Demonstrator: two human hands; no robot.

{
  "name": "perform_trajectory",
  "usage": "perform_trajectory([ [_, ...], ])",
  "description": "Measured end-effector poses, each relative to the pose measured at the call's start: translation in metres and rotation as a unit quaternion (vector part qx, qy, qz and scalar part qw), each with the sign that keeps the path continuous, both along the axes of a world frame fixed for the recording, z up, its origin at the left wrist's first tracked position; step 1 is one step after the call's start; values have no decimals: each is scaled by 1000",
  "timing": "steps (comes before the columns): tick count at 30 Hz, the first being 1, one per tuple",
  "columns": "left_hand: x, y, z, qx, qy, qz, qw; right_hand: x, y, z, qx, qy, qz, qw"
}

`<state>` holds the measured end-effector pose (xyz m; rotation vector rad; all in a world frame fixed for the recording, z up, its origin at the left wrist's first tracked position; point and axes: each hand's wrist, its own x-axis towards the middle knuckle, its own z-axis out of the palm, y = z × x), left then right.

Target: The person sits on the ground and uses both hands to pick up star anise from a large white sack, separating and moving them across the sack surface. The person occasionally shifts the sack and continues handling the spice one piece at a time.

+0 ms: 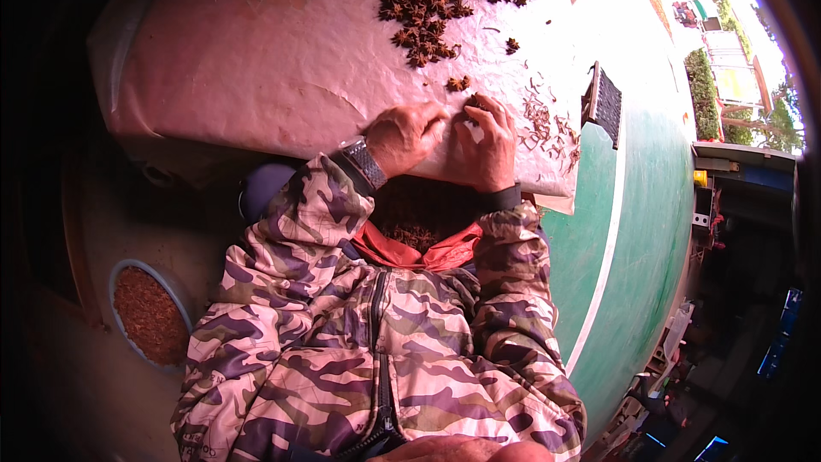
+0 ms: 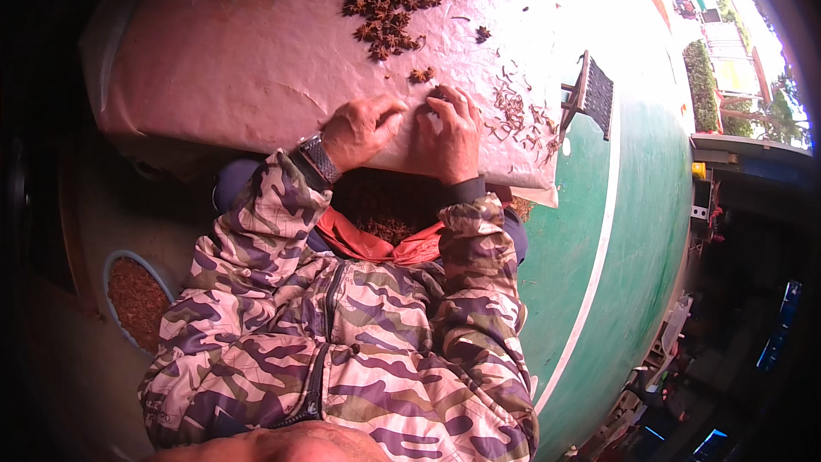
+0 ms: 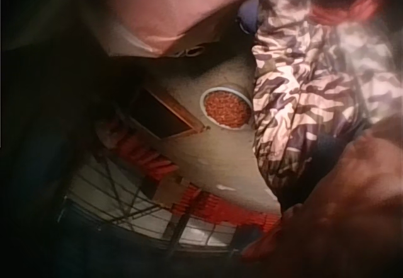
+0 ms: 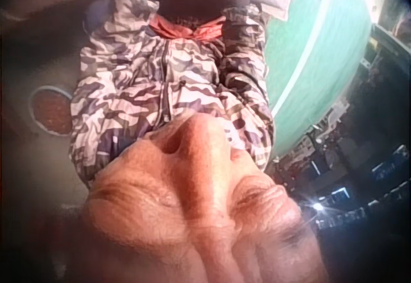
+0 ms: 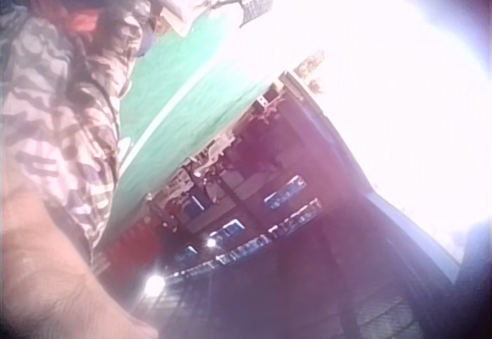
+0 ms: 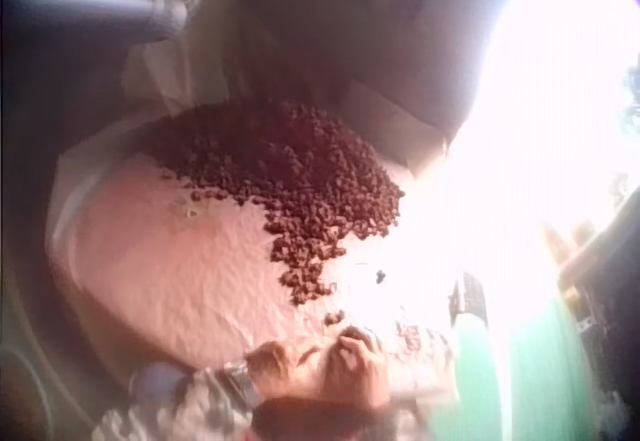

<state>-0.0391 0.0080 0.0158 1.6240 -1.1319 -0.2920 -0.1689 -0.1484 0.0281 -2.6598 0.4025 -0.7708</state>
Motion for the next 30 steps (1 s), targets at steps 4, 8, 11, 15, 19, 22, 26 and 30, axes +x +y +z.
perform_trajectory([
  [4,6,-2,0,28,-1,66,997,-14,17,4,-3,5,47,999],
  [8,8,-5,-1,32,-1,64,997,-2,11,3,33,-28,-9,999],
  [11,9,-5,1,35,-5,71,997,16,-16,-6,46,-51,-55,996],
  [15,11,-7,-1,24,-7,78,997,37,-34,-4,123,-6,-79,989],
  [19,11,-5,-2,36,-6,77,996,47,-32,-1,99,67,-51,992],
  [22,13,-4,0,34,-17,74,997,47,-32,-2,8,72,-17,997],
  [26,13,-7,-2,24,-21,73,997,48,-29,1,-30,85,-11,996],
  [30,12,-20,3,68,46,66,994,40,-27,2,-68,62,-26,995],
])
